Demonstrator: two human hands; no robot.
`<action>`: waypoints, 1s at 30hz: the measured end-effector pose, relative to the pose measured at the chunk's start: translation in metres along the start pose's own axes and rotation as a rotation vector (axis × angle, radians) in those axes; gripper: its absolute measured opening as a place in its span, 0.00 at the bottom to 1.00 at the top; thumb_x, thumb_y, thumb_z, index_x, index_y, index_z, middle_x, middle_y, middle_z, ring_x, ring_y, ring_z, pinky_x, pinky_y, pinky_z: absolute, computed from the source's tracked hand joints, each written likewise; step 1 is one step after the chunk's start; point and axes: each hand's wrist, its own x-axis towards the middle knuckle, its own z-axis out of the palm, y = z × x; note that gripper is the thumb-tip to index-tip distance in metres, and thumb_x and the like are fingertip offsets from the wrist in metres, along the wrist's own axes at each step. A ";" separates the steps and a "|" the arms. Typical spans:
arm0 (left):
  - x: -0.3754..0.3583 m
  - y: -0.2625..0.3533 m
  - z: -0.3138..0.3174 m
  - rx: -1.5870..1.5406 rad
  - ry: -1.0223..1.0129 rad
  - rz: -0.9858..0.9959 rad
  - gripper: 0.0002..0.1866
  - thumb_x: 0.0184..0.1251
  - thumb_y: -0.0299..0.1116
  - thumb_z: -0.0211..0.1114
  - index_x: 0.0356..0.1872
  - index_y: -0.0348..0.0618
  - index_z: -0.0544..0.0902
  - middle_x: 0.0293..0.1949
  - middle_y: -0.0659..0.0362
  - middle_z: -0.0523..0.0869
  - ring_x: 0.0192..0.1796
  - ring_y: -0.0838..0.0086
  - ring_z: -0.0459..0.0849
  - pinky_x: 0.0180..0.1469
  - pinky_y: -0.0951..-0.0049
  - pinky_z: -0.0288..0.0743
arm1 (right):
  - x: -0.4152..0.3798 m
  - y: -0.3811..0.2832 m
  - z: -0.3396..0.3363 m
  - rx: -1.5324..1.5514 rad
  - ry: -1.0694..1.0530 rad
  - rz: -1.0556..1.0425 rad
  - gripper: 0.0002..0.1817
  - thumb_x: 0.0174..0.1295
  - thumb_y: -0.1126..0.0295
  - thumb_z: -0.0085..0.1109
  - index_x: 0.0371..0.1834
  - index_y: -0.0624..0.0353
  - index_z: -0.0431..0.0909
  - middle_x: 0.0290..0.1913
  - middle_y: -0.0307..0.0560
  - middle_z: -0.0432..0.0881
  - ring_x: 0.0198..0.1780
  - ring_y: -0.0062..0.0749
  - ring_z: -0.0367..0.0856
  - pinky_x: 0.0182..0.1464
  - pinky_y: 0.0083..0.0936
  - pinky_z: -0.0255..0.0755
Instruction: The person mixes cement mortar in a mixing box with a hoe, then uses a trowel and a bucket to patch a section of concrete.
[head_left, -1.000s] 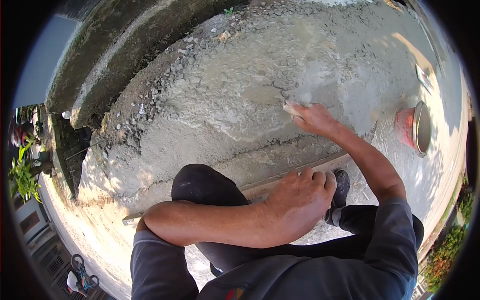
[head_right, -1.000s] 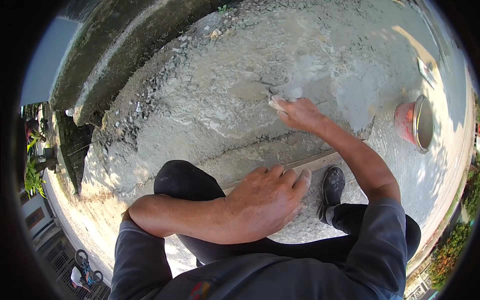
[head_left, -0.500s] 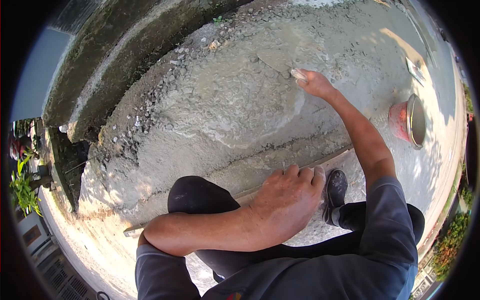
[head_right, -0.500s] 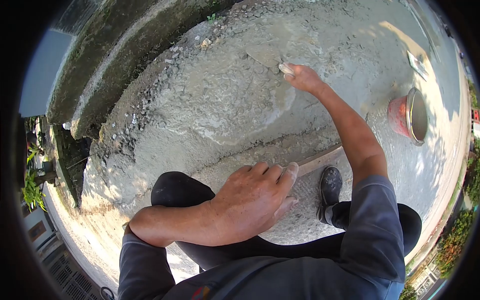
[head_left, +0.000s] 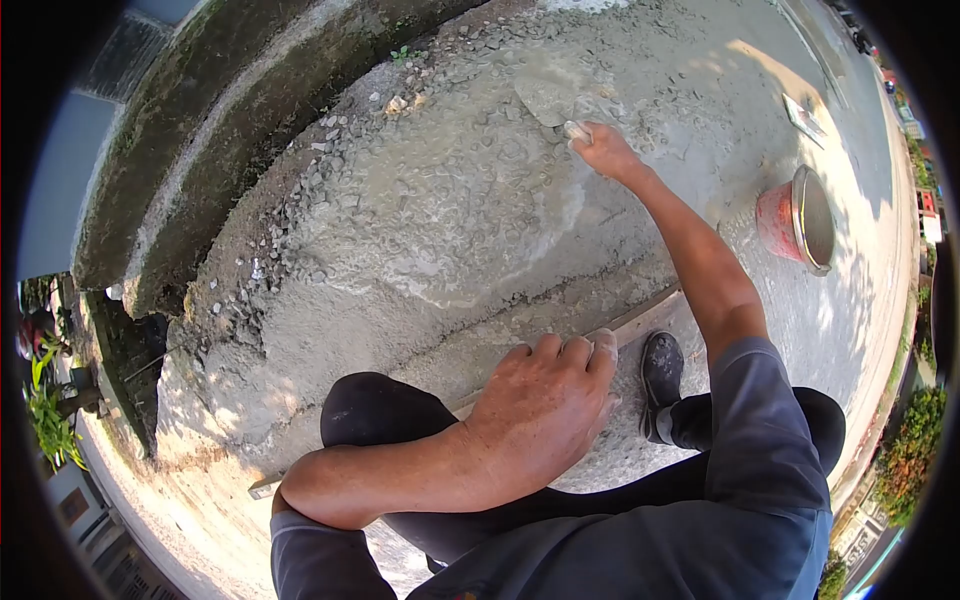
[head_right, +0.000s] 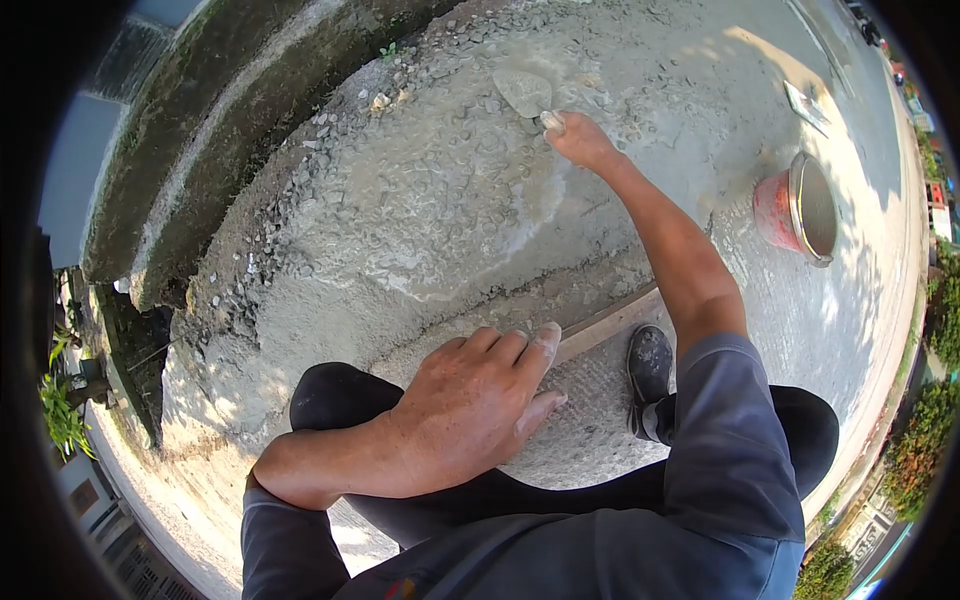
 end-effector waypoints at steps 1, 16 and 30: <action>0.000 -0.002 0.000 0.010 0.000 0.002 0.30 0.70 0.41 0.64 0.64 0.26 0.71 0.39 0.50 0.81 0.45 0.62 0.81 0.47 0.63 0.78 | -0.005 -0.007 0.001 0.001 0.020 -0.048 0.23 0.63 0.59 0.58 0.59 0.58 0.77 0.37 0.56 0.84 0.31 0.41 0.85 0.33 0.36 0.80; 0.026 -0.017 0.014 -0.008 -0.057 -0.096 0.28 0.70 0.42 0.63 0.61 0.27 0.73 0.42 0.45 0.84 0.49 0.53 0.84 0.51 0.57 0.79 | -0.038 0.007 -0.091 -0.408 -0.107 -0.234 0.18 0.61 0.61 0.57 0.46 0.64 0.79 0.39 0.63 0.85 0.46 0.58 0.84 0.50 0.48 0.76; 0.047 0.024 0.037 0.084 -0.326 -0.500 0.30 0.67 0.45 0.66 0.61 0.30 0.76 0.48 0.44 0.85 0.54 0.51 0.83 0.56 0.56 0.77 | -0.121 0.060 -0.148 -0.494 -0.133 -0.003 0.21 0.65 0.57 0.56 0.52 0.62 0.76 0.39 0.62 0.86 0.45 0.56 0.85 0.48 0.48 0.79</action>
